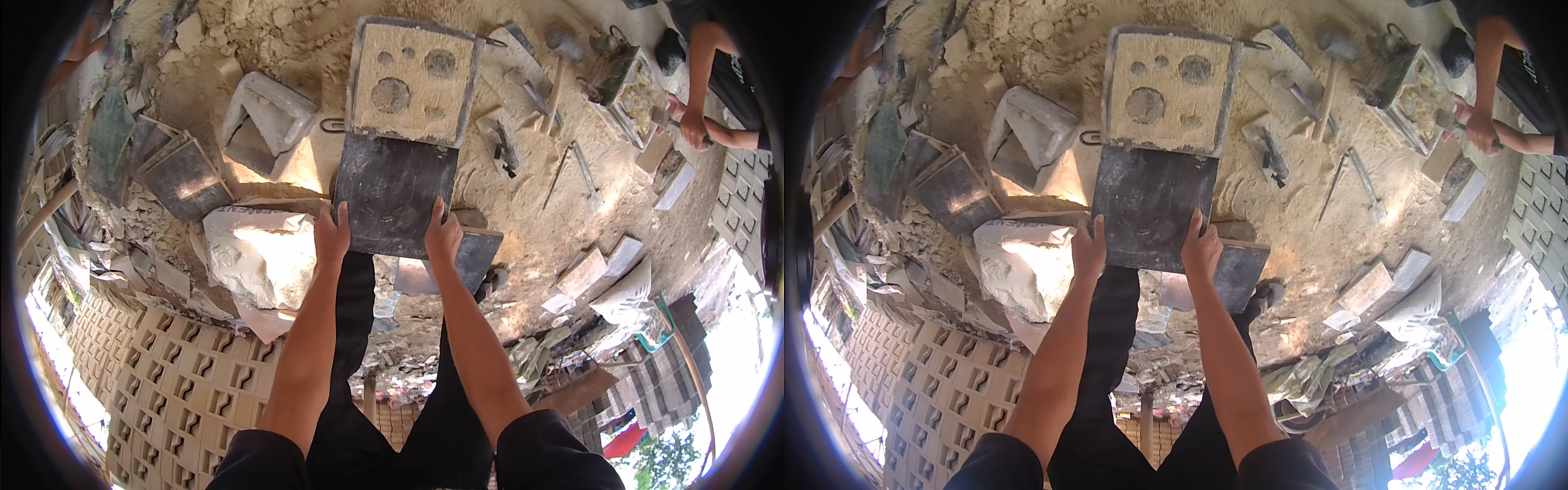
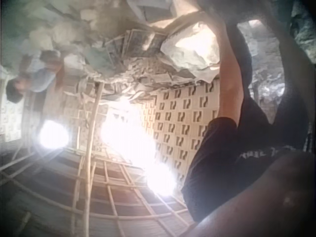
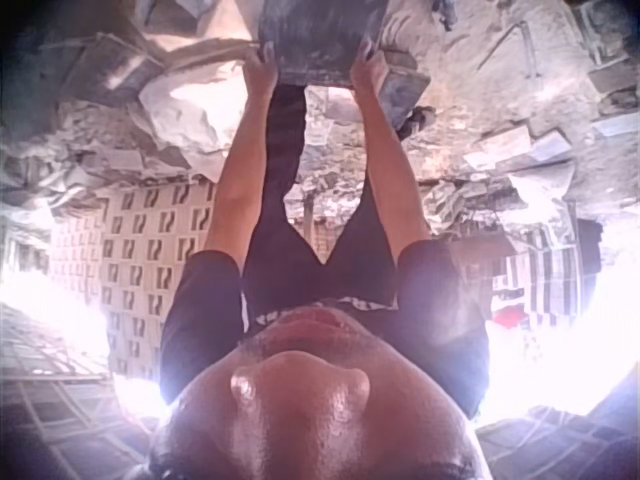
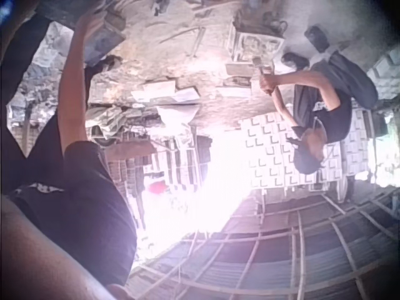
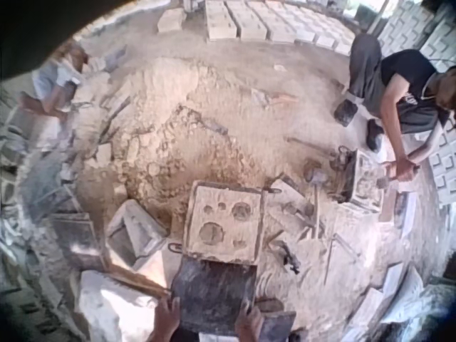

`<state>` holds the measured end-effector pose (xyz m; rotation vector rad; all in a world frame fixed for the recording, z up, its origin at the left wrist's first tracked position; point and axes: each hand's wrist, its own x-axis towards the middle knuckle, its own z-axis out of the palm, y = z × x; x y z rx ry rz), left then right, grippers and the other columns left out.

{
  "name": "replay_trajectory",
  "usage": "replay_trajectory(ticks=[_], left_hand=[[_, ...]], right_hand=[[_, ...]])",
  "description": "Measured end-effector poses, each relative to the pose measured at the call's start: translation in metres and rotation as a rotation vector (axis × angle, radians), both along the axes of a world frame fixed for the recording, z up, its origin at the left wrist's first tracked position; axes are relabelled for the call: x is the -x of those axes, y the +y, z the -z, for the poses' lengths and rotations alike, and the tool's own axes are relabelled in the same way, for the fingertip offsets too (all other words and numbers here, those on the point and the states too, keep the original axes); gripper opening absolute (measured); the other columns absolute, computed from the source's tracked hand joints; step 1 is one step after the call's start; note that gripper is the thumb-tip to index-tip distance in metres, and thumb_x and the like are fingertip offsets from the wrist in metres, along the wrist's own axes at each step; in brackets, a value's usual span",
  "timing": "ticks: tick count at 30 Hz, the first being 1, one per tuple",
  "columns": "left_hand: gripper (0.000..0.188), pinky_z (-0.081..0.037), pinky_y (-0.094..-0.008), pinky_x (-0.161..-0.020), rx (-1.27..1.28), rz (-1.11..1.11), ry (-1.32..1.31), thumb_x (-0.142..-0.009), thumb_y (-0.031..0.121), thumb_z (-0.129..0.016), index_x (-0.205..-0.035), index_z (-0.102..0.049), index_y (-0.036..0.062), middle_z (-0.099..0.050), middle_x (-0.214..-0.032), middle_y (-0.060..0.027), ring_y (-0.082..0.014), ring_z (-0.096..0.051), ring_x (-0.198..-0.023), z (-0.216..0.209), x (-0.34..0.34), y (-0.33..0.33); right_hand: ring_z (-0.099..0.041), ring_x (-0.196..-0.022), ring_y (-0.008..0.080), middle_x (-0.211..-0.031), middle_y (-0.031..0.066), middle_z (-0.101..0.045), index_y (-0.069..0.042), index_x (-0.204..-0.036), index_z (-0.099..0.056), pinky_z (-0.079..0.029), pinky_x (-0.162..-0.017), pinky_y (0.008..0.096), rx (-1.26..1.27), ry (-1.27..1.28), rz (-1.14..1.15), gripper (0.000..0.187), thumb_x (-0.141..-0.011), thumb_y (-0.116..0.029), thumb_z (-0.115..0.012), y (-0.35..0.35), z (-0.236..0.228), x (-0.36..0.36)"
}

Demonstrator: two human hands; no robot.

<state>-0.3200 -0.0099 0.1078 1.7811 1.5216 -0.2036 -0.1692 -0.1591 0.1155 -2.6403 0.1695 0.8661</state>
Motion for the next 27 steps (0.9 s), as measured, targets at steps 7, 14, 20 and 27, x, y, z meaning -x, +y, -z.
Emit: replay_trajectory(ticks=[7, 14, 20, 27], left_hand=[[0.04, -0.048, -0.0492, -0.068, -0.03, -0.033, -0.05, -0.096, 0.038, -0.052, -0.1, -0.057, -0.0022, -0.064, -0.082, -0.029, -0.0486, -0.061, -0.081, -0.021, 0.02, -0.029], [0.043, -0.047, -0.0516, -0.069, -0.089, -0.004, -0.077, -0.097, 0.039, -0.049, -0.105, -0.055, -0.0027, -0.064, -0.082, -0.0295, -0.0497, -0.061, -0.083, 0.0, -0.008, -0.004], [0.045, -0.047, -0.0531, -0.071, -0.093, 0.016, -0.092, -0.097, 0.042, -0.048, -0.107, -0.055, -0.0011, -0.064, -0.085, -0.03, -0.0503, -0.06, -0.086, 0.023, -0.031, 0.019], [0.063, -0.048, -0.0493, -0.079, -0.222, 0.061, -0.206, -0.094, 0.054, -0.046, -0.108, -0.058, -0.0061, -0.064, -0.09, -0.0309, -0.0479, -0.062, -0.09, 0.031, -0.158, 0.131]], right_hand=[[-0.059, -0.082, 0.0511, -0.08, 0.0325, -0.062, 0.007, -0.086, -0.06, -0.045, -0.072, 0.0552, -0.025, 0.006, 0.059, 0.056, -0.097, -0.047, -0.049, -0.021, -0.021, 0.018], [-0.058, -0.095, 0.0495, -0.095, 0.0323, -0.063, 0.008, -0.099, -0.063, -0.045, -0.081, 0.0527, 0.006, 0.12, 0.051, 0.064, -0.098, -0.053, -0.043, -0.001, -0.006, -0.009], [-0.058, -0.092, 0.0514, -0.09, 0.0335, -0.063, 0.006, -0.106, -0.061, -0.045, -0.082, 0.0548, -0.015, -0.021, 0.013, 0.062, -0.098, -0.052, -0.041, 0.022, 0.022, -0.032], [-0.064, -0.088, 0.0436, -0.09, 0.028, -0.066, 0.006, -0.081, -0.067, -0.048, -0.077, 0.0525, -0.086, -0.043, -0.041, 0.074, -0.098, -0.058, -0.034, 0.129, 0.008, -0.162]])
